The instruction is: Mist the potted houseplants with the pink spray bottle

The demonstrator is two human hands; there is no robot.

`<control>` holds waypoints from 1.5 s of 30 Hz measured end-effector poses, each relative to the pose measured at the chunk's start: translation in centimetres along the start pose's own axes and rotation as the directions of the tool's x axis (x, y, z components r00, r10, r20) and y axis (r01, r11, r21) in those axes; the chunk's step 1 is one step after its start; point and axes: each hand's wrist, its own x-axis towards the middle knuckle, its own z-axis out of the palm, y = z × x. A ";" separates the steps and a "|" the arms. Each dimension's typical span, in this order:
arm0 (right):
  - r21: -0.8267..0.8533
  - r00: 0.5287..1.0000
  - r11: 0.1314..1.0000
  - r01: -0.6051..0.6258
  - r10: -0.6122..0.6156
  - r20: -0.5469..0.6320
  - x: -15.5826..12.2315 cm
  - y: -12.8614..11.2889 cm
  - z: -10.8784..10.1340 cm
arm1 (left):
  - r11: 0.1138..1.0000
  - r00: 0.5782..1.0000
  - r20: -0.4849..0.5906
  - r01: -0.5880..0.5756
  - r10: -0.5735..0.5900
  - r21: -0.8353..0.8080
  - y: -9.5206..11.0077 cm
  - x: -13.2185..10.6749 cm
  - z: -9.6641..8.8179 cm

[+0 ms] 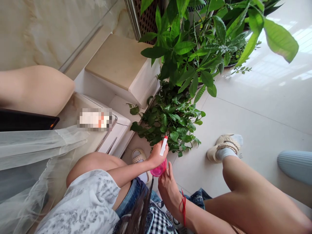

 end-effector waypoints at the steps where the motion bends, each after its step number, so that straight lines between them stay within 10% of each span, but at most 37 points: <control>1: -0.006 1.000 1.000 0.004 -0.004 0.002 0.0 -0.1 0.0 | 1.000 1.000 0.007 0.003 -0.003 0.007 0.0 -0.1 -0.1; 45: -0.077 0.977 0.996 0.042 -0.025 0.210 -0.2 -0.4 -1.4 | 1.000 0.997 -0.079 0.010 -0.010 0.004 1.0 1.8 -0.9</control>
